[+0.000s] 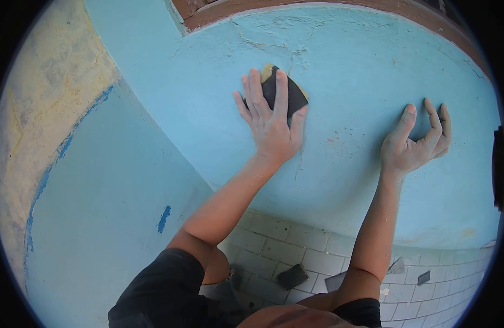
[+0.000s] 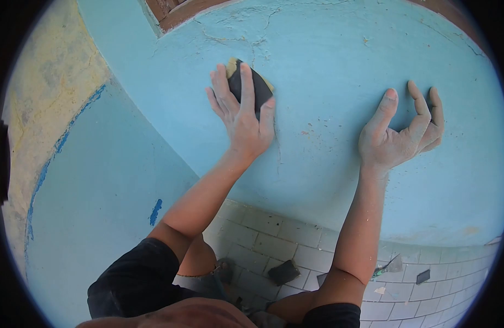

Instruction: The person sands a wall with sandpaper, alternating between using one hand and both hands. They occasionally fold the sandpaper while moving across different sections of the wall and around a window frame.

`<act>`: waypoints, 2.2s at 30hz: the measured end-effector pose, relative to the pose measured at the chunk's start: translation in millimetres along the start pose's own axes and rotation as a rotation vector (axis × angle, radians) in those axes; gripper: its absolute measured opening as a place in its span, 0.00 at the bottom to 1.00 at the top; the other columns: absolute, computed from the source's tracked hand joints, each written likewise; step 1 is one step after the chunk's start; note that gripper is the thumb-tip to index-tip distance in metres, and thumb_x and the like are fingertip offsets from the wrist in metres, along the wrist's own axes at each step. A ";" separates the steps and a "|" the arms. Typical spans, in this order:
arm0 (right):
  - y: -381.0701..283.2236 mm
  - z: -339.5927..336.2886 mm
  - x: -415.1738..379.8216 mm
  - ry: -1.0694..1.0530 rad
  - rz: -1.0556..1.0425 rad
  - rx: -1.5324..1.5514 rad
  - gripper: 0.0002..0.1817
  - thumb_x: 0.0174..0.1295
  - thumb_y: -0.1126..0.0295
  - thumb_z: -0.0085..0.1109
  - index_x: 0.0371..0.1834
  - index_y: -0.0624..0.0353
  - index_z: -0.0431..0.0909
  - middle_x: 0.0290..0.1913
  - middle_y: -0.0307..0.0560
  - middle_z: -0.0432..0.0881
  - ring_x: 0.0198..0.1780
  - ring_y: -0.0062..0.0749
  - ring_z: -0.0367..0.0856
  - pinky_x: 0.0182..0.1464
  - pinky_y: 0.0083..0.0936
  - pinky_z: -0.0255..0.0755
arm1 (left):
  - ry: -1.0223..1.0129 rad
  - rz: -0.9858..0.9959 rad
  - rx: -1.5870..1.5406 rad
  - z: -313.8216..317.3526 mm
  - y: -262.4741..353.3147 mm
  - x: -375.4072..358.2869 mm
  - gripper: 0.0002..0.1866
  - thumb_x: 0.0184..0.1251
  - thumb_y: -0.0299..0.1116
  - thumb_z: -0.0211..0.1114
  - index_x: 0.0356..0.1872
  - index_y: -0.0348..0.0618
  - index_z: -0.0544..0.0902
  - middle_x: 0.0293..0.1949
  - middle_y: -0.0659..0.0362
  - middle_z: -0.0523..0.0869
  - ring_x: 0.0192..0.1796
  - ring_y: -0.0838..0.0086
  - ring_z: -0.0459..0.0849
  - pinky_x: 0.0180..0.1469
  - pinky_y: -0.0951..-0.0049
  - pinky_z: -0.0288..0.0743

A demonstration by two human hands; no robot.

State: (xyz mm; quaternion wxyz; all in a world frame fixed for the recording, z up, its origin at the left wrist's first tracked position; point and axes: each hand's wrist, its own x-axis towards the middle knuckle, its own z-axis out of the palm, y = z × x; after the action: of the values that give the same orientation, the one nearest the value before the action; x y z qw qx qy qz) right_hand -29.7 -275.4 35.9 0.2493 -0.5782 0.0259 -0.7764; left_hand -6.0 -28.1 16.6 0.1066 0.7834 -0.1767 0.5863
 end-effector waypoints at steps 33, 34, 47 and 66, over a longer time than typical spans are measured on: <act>-2.1 0.8 -3.1 -0.013 -0.004 -0.039 0.16 0.72 0.55 0.66 0.57 0.50 0.84 0.67 0.47 0.73 0.68 0.37 0.62 0.70 0.44 0.51 | 0.180 -0.052 -0.030 -4.9 -8.5 9.9 0.32 0.76 0.49 0.64 0.74 0.43 0.76 0.76 0.41 0.65 0.74 0.48 0.65 0.71 0.48 0.52; -1.2 1.0 -4.0 -0.020 -0.004 -0.038 0.16 0.72 0.55 0.66 0.57 0.50 0.84 0.67 0.47 0.73 0.68 0.37 0.62 0.70 0.44 0.51 | 0.182 -0.034 -0.007 -1.6 -4.9 8.9 0.31 0.77 0.46 0.63 0.75 0.41 0.76 0.76 0.41 0.65 0.74 0.48 0.63 0.72 0.48 0.51; 2.2 2.7 -6.5 0.002 -0.030 -0.018 0.13 0.72 0.57 0.66 0.53 0.49 0.86 0.67 0.46 0.74 0.67 0.36 0.63 0.68 0.40 0.54 | 0.129 0.020 -0.012 -2.0 7.5 -7.0 0.34 0.73 0.47 0.68 0.76 0.43 0.75 0.72 0.43 0.68 0.70 0.50 0.64 0.68 0.47 0.52; 0.3 1.7 -5.7 -0.003 -0.021 -0.029 0.13 0.72 0.57 0.66 0.53 0.49 0.86 0.65 0.46 0.75 0.68 0.35 0.64 0.70 0.41 0.53 | 0.116 0.030 0.037 -4.0 2.6 -8.7 0.32 0.73 0.46 0.68 0.74 0.43 0.77 0.72 0.43 0.67 0.70 0.51 0.64 0.68 0.48 0.53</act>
State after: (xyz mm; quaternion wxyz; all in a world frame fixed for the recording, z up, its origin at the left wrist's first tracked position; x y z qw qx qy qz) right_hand -26.8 -272.8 31.2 0.2328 -0.5834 0.0307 -0.7775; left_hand -12.8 -27.7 9.3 0.0937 0.7472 -0.1711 0.6354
